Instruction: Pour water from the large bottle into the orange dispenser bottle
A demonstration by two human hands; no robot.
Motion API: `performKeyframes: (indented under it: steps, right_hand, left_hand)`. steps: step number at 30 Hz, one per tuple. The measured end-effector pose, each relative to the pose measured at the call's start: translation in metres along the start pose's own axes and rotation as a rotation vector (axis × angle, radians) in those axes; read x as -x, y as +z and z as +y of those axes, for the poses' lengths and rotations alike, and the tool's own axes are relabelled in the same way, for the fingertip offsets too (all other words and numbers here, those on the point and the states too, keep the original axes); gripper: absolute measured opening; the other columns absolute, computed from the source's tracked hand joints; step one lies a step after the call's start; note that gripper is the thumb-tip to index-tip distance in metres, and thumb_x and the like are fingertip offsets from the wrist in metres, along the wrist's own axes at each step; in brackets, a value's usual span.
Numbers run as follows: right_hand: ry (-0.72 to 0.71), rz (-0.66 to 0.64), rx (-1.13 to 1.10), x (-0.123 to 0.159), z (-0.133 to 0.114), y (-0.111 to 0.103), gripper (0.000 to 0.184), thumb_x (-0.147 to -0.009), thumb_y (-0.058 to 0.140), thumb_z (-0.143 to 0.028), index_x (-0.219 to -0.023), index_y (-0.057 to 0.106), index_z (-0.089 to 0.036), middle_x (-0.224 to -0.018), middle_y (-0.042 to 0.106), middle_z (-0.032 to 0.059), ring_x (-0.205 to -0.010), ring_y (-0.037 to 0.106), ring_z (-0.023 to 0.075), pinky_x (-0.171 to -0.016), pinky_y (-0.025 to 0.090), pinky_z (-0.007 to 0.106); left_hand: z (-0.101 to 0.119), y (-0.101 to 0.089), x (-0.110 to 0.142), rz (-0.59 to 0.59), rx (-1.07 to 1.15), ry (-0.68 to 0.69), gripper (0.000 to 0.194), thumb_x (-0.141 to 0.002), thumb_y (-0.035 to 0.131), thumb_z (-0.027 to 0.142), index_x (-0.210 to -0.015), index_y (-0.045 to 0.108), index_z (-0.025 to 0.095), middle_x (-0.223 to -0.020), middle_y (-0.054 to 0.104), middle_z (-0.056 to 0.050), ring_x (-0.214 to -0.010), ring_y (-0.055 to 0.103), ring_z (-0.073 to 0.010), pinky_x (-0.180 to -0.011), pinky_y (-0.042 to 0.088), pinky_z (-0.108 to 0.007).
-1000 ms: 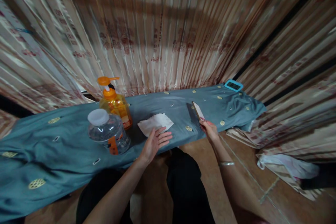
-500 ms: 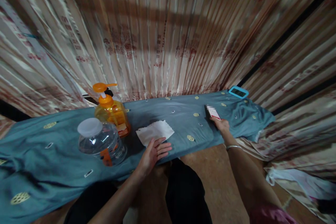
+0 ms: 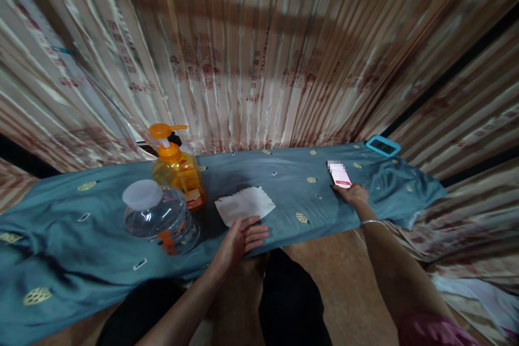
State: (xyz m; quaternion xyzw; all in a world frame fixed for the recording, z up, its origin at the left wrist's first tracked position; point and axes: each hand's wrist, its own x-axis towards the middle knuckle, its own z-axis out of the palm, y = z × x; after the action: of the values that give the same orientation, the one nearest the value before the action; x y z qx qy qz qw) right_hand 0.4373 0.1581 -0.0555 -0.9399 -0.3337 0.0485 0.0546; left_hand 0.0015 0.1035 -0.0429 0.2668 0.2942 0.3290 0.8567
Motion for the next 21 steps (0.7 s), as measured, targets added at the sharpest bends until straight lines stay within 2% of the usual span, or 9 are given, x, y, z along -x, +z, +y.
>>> performKeyframes:
  steps: [6,10,13,18,21]
  right_hand:
    - [-0.026,0.096,-0.005,0.007,0.004,0.004,0.073,-0.077,0.057,-0.058,-0.120,0.051,0.001,-0.122,0.057,0.0264,-0.119,0.051,0.0349,-0.098,0.041,0.044]
    - [-0.048,0.232,-0.099,0.038,-0.005,0.004,0.078,-0.077,0.058,-0.052,-0.128,0.040,0.005,-0.127,0.048,0.0315,-0.118,0.047,0.0462,-0.095,0.041,0.055]
    - [-0.153,0.288,-0.190,0.066,-0.019,0.001,0.079,-0.078,0.056,-0.046,-0.134,0.033,0.004,-0.133,0.042,0.0316,-0.124,0.041,0.0462,-0.099,0.036,0.058]
    - [-0.357,0.224,-0.357,0.117,-0.050,0.004,0.078,-0.077,0.050,-0.045,-0.136,0.033,0.004,-0.139,0.037,0.0307,-0.131,0.035,0.0426,-0.105,0.031,0.054]
    - [-0.491,0.148,-0.453,0.156,-0.074,0.006,0.077,-0.076,0.048,-0.043,-0.133,0.035,0.008,-0.139,0.037,0.0321,-0.133,0.033,0.0389,-0.108,0.029,0.047]
  left_hand:
    - [0.001,0.002,0.002,0.033,0.010,0.016,0.057,-0.082,0.050,0.062,-0.112,0.057,0.013,-0.102,0.071,-0.013,-0.094,0.067,-0.0219,-0.082,0.048,-0.030]
    - [-0.003,0.004,0.005,0.083,-0.051,0.042,0.061,-0.074,0.059,0.064,-0.108,0.059,0.014,-0.098,0.072,-0.012,-0.092,0.068,-0.0229,-0.081,0.049,-0.031]
    - [-0.004,0.005,0.010,0.142,-0.149,0.100,0.065,-0.065,0.068,0.064,-0.106,0.061,0.014,-0.098,0.072,-0.013,-0.092,0.068,-0.0266,-0.084,0.049,-0.036]
    - [-0.006,0.008,0.023,0.236,-0.272,0.211,0.065,-0.059,0.074,0.060,-0.102,0.064,0.012,-0.097,0.072,-0.014,-0.094,0.068,-0.0300,-0.089,0.049,-0.042]
    - [-0.004,0.009,0.039,0.268,-0.306,0.313,0.055,-0.062,0.075,0.053,-0.099,0.065,0.013,-0.096,0.072,-0.013,-0.093,0.067,-0.0288,-0.092,0.048,-0.043]
